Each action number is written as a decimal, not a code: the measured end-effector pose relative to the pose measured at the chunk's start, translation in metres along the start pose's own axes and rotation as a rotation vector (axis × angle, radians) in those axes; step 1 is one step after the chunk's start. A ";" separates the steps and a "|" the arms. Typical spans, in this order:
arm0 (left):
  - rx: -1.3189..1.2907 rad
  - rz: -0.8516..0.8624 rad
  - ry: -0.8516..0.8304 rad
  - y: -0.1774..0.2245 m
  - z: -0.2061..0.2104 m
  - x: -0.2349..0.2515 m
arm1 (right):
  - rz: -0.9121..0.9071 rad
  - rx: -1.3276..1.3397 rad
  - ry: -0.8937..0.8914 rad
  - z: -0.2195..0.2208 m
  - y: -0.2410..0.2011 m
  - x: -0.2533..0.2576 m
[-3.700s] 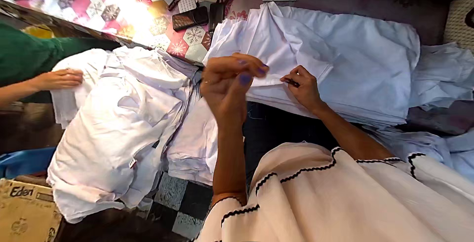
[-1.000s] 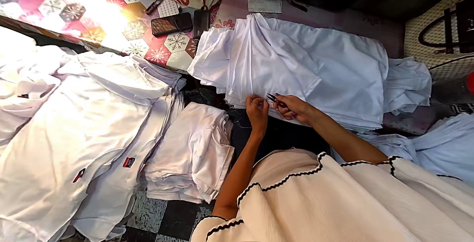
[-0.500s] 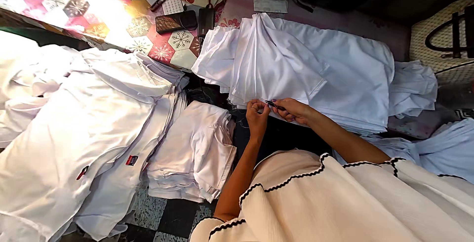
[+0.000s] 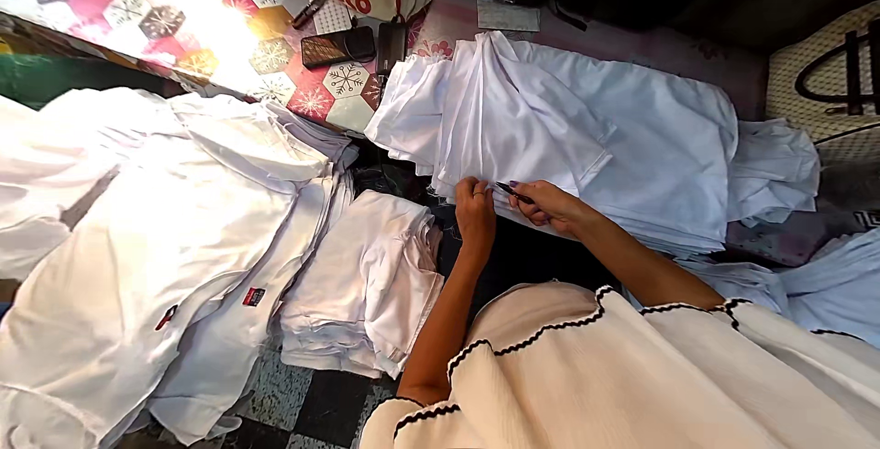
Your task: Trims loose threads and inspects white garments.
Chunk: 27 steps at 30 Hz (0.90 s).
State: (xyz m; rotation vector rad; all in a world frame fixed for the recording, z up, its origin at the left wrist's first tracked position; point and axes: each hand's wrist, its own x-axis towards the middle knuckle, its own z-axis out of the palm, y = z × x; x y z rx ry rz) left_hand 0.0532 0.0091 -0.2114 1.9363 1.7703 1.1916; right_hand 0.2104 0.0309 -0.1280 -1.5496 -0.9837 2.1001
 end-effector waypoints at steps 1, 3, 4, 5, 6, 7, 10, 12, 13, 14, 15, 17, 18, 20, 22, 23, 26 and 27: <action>-0.005 0.025 0.037 -0.004 0.006 0.000 | 0.004 0.004 0.015 -0.001 0.001 0.002; -0.063 0.025 0.063 -0.010 0.008 -0.001 | 0.026 0.011 0.033 -0.004 0.002 0.002; -0.114 0.002 0.058 -0.011 0.006 -0.003 | 0.042 0.014 0.028 -0.006 0.003 0.001; -0.169 -0.030 0.053 -0.011 0.003 -0.004 | 0.060 0.014 0.014 -0.007 0.003 0.000; -0.224 -0.066 0.054 -0.010 0.000 -0.006 | 0.080 0.008 -0.002 -0.006 0.003 -0.001; -0.282 -0.106 0.052 -0.008 -0.004 -0.007 | 0.096 -0.003 -0.021 -0.006 0.003 0.000; -0.398 -0.204 0.033 -0.003 -0.012 -0.009 | 0.122 -0.013 -0.070 -0.002 0.001 0.003; -0.422 -0.224 0.032 -0.002 -0.015 -0.010 | 0.116 -0.017 -0.102 0.002 -0.001 0.007; -0.427 -0.228 0.029 -0.002 -0.016 -0.010 | 0.106 -0.022 -0.109 0.003 -0.002 0.009; -0.433 -0.231 0.019 -0.002 -0.017 -0.009 | 0.092 -0.025 -0.105 0.005 -0.002 0.011; -0.436 -0.229 0.012 -0.002 -0.018 -0.009 | 0.083 -0.025 -0.097 0.006 -0.002 0.013; -0.436 -0.225 0.007 -0.003 -0.018 -0.010 | 0.074 -0.022 -0.076 0.007 -0.002 0.016; -0.437 -0.223 0.008 -0.004 -0.018 -0.010 | 0.068 -0.023 -0.069 0.007 -0.001 0.017; -0.430 -0.222 0.011 -0.005 -0.017 -0.012 | 0.055 -0.033 -0.051 0.007 0.000 0.016; -0.414 -0.222 -0.002 -0.006 -0.019 -0.014 | 0.052 -0.034 -0.035 0.006 0.002 0.016; -0.403 -0.218 -0.015 -0.007 -0.021 -0.015 | 0.053 -0.031 -0.033 0.006 0.003 0.015; -0.390 -0.213 -0.043 -0.008 -0.030 -0.020 | 0.064 -0.032 -0.044 0.003 0.003 0.013; -0.393 -0.213 -0.048 -0.009 -0.032 -0.021 | 0.067 -0.038 -0.055 0.003 0.003 0.013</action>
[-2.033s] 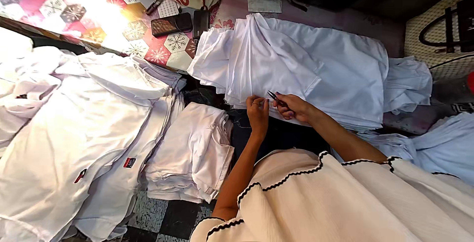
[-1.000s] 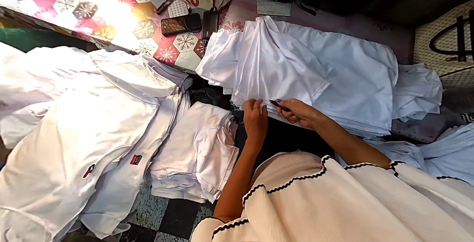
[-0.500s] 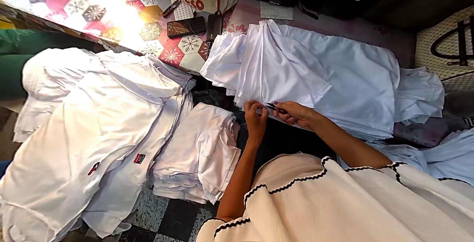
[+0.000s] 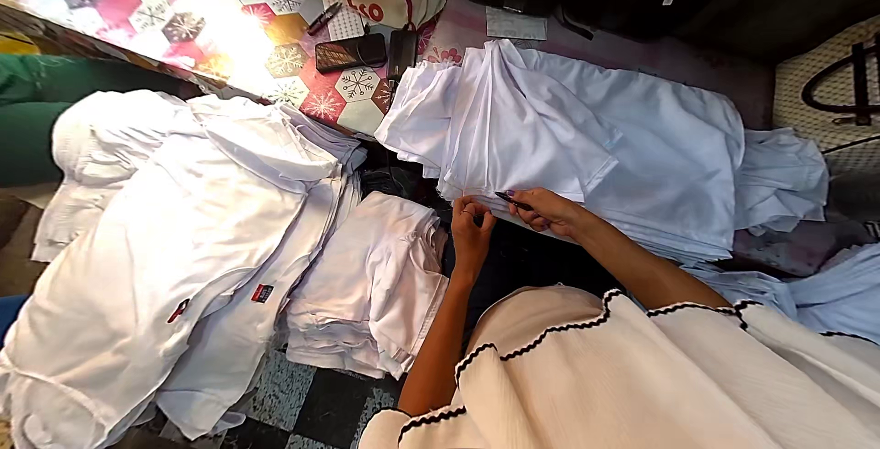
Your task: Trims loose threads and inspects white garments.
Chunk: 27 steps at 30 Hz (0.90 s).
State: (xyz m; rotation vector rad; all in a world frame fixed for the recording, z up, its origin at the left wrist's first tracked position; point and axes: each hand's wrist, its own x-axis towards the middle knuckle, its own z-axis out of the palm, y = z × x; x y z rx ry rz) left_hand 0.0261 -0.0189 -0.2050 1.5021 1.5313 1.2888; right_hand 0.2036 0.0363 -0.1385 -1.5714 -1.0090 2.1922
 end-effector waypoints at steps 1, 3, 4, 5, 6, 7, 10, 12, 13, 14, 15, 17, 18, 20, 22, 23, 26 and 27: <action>-0.003 0.001 -0.003 0.000 -0.002 -0.001 | 0.003 -0.004 -0.006 0.001 -0.001 0.001; -0.006 0.005 -0.008 0.000 -0.002 -0.002 | 0.003 -0.002 -0.009 0.003 -0.003 0.003; -0.003 0.006 -0.010 0.000 -0.002 -0.003 | 0.001 -0.001 -0.002 0.005 -0.004 0.005; 0.007 0.007 -0.013 0.000 -0.002 -0.003 | 0.000 0.000 0.011 0.006 -0.004 0.006; 0.022 0.005 -0.022 0.000 -0.003 -0.003 | 0.001 -0.004 0.023 0.007 -0.004 0.007; 0.043 -0.003 -0.041 0.000 -0.005 -0.003 | 0.004 -0.007 0.032 0.007 -0.004 0.007; 0.115 -0.100 -0.166 0.009 -0.017 -0.002 | -0.001 0.000 0.037 0.004 -0.001 0.002; 0.120 -0.170 -0.183 0.017 -0.023 0.001 | -0.014 0.021 0.035 0.002 0.000 -0.001; 0.117 -0.186 -0.162 0.021 -0.023 0.003 | -0.020 0.028 0.033 0.002 -0.001 -0.002; 0.119 -0.205 -0.140 0.024 -0.022 0.007 | -0.026 0.027 0.033 0.002 -0.002 -0.002; 0.129 -0.232 -0.123 0.027 -0.020 0.011 | -0.036 0.023 0.037 0.003 -0.003 -0.003; 0.151 -0.305 -0.096 0.030 -0.011 0.022 | -0.056 0.006 0.044 0.005 -0.007 -0.003; 0.164 -0.331 -0.077 0.029 -0.004 0.026 | -0.065 0.003 0.047 0.006 -0.009 -0.003; 0.204 -0.339 -0.034 0.021 0.014 0.033 | -0.072 0.000 0.053 0.006 -0.009 0.000; 0.244 -0.324 0.007 0.013 0.027 0.036 | -0.070 0.008 0.056 0.006 -0.008 0.002; 0.232 -0.296 0.044 0.007 0.030 0.036 | -0.071 0.010 0.054 0.005 -0.008 0.002; 0.021 -0.228 0.112 -0.004 0.024 0.031 | -0.074 0.021 0.041 0.001 -0.006 0.000; -0.086 -0.276 0.098 -0.002 0.018 0.029 | -0.075 0.026 0.032 0.000 -0.006 -0.001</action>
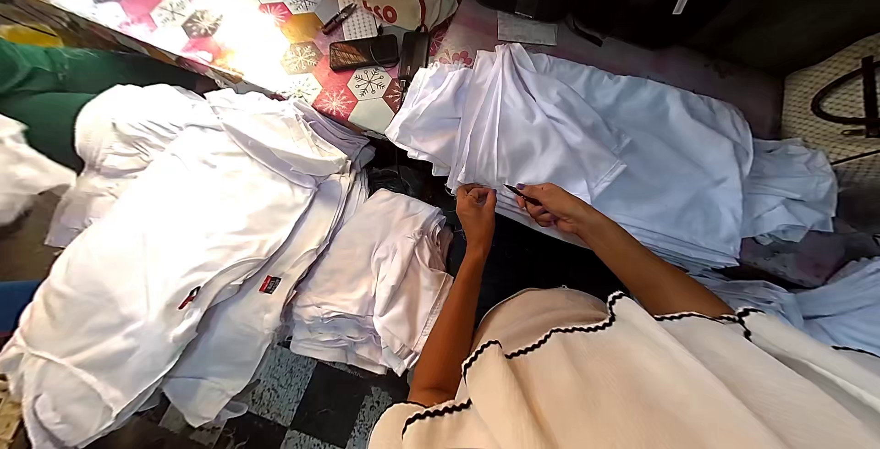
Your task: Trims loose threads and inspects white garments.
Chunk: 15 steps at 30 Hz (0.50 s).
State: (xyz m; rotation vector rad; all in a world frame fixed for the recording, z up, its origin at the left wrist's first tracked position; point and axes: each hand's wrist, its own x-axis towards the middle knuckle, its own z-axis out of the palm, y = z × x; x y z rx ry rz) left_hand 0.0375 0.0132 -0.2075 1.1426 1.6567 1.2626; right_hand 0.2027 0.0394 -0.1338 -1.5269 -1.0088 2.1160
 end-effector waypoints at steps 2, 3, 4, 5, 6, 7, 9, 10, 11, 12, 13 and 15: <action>-0.198 -0.150 -0.053 0.006 -0.012 -0.002 | 0.016 0.017 -0.022 0.000 0.001 -0.001; -0.260 -0.205 -0.074 0.009 -0.018 -0.003 | 0.030 0.019 -0.042 0.000 0.000 -0.002; -0.296 -0.236 -0.094 0.012 -0.021 -0.004 | 0.045 0.019 -0.069 0.000 0.000 -0.001; -0.318 -0.247 -0.110 0.014 -0.024 -0.005 | 0.056 0.018 -0.098 0.001 0.000 0.000; -0.336 -0.243 -0.118 0.014 -0.026 -0.005 | 0.069 0.018 -0.124 0.002 -0.001 0.002; -0.346 -0.235 -0.126 0.014 -0.027 -0.006 | 0.081 0.025 -0.141 0.003 -0.002 0.003; -0.363 -0.216 -0.118 0.012 -0.029 -0.007 | 0.100 0.026 -0.156 0.007 -0.005 0.006; -0.373 -0.207 -0.110 0.011 -0.029 -0.008 | 0.106 0.020 -0.164 0.007 -0.006 0.006; -0.383 -0.193 -0.107 0.010 -0.030 -0.009 | 0.113 0.017 -0.167 0.008 -0.008 0.005; -0.390 -0.178 -0.108 0.009 -0.031 -0.010 | 0.120 0.012 -0.175 0.008 -0.009 0.003; -0.394 -0.164 -0.114 0.010 -0.032 -0.011 | 0.124 0.012 -0.183 0.008 -0.009 0.001; -0.375 -0.136 -0.131 0.010 -0.032 -0.012 | 0.134 0.036 -0.199 0.009 -0.009 -0.001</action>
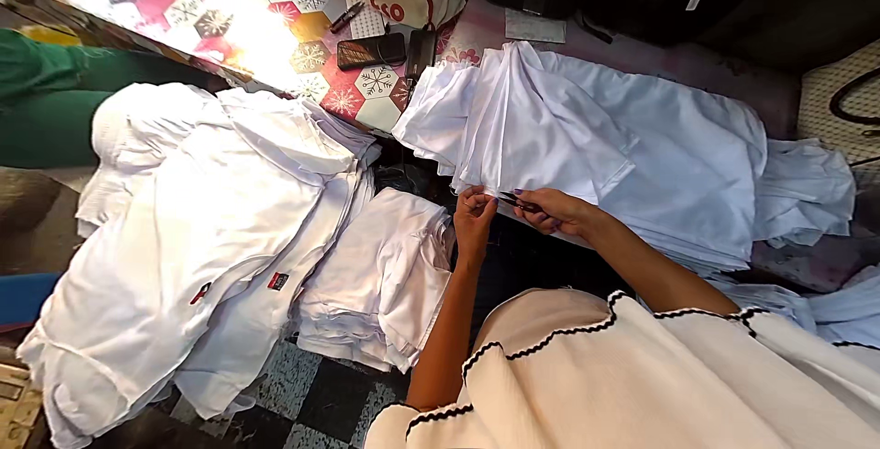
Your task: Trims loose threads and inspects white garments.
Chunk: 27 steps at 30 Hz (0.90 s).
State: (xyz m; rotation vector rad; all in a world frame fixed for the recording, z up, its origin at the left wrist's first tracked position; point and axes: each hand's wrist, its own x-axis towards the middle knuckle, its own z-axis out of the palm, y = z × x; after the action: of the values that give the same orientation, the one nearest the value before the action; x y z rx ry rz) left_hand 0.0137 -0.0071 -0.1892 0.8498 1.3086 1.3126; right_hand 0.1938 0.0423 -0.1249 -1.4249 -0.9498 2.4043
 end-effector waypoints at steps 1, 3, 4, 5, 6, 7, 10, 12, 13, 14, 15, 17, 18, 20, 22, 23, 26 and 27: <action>0.016 0.016 -0.006 0.000 0.001 -0.001 | 0.004 0.023 -0.013 0.000 0.000 0.001; 0.046 0.060 -0.016 -0.002 0.002 -0.002 | 0.004 0.073 -0.037 0.000 0.000 0.005; 0.066 0.088 -0.021 -0.004 0.002 -0.002 | -0.006 0.091 -0.047 0.000 0.001 0.008; 0.086 0.113 -0.024 -0.006 0.002 -0.002 | -0.022 0.101 -0.047 0.000 0.002 0.011; 0.099 0.134 -0.027 -0.007 0.002 -0.002 | -0.034 0.110 -0.033 0.000 0.003 0.014; 0.107 0.153 -0.029 -0.009 0.002 -0.003 | -0.046 0.123 -0.008 0.001 0.004 0.017; 0.156 0.188 -0.037 -0.014 -0.004 -0.006 | -0.087 0.167 0.062 0.002 0.005 0.018; 0.324 0.245 0.000 -0.019 -0.011 -0.012 | -0.170 0.139 0.108 0.004 0.005 0.011; 0.470 0.323 0.056 -0.021 -0.013 -0.015 | -0.243 0.062 0.150 0.006 0.005 0.005; 0.626 0.414 0.118 -0.023 -0.014 -0.016 | -0.342 -0.064 0.216 0.009 0.006 0.001; 0.750 0.506 0.166 -0.024 -0.014 -0.014 | -0.465 -0.252 0.299 0.011 0.008 0.000; 0.901 0.675 0.206 -0.025 -0.012 -0.004 | -0.695 -0.751 0.517 0.015 0.016 0.005; 0.925 0.752 0.203 -0.025 -0.010 0.004 | -0.785 -0.966 0.622 0.017 0.021 0.011; 0.875 0.843 0.137 -0.016 -0.007 0.022 | -0.950 -1.236 0.764 0.016 0.028 0.026; 0.761 0.789 -0.014 0.002 -0.011 0.032 | -1.037 -1.232 0.794 0.009 0.021 0.032; 0.660 0.684 -0.096 0.010 -0.014 0.034 | -0.997 -1.130 0.736 0.009 0.012 0.027; 0.179 0.159 -0.292 0.019 -0.025 0.041 | -0.715 -0.708 0.465 0.010 -0.021 0.011; -0.023 0.042 -0.334 0.016 -0.026 0.043 | -0.626 -0.546 0.385 0.012 -0.029 0.010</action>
State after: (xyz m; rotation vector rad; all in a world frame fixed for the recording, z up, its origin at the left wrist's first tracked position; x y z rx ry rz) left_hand -0.0231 0.0312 -0.1854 1.0352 1.0160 1.1559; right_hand 0.1741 0.0647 -0.1107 -1.3795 -1.7008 1.4194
